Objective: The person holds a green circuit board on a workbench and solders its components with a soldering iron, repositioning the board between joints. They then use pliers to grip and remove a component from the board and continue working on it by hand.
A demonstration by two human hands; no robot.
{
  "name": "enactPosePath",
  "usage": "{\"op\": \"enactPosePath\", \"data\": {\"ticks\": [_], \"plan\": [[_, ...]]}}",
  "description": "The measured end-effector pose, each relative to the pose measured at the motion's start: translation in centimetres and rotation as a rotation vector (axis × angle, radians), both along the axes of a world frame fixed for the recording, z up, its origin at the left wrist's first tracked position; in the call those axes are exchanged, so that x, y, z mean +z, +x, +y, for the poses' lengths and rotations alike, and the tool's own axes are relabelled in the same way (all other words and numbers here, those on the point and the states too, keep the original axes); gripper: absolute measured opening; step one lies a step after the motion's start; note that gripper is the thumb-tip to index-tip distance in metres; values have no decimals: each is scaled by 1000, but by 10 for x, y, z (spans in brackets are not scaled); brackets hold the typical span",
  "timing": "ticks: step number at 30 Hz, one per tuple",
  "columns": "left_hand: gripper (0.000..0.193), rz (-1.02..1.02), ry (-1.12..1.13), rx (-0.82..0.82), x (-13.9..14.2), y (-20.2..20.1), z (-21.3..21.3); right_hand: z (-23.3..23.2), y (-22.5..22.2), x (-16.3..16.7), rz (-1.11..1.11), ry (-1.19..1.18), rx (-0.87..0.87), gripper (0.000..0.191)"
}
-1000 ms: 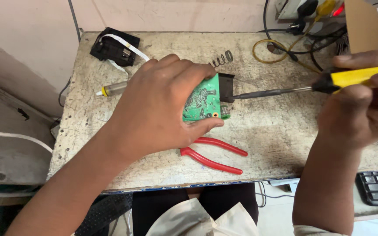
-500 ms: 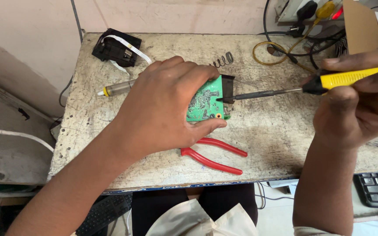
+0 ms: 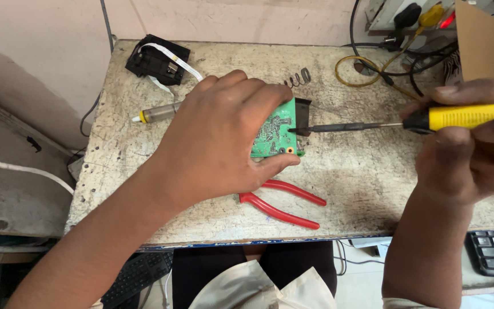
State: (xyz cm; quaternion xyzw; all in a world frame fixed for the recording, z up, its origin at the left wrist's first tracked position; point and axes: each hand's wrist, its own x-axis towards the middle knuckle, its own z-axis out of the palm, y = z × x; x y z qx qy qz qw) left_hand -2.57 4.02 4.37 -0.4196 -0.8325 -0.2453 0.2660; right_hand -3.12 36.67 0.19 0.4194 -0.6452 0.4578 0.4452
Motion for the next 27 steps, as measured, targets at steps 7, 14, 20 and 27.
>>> {"op": "enactPosePath", "data": {"ticks": [7, 14, 20, 27], "plan": [[72, 26, -9, 6, -3, 1, -1, 5, 0, -7, -33, 22, 22, 18], [72, 25, -23, 17, -2, 2, -2, 0, 2, -5, -20, -1, 32, 19], [72, 30, -20, 19, -2, 3, -1, -2, 0, 0, 9, 17, 25, 20], [72, 18, -11, 9, -2, 1, -1, -1, 1, -3, -43, -2, 52, 21]]}}
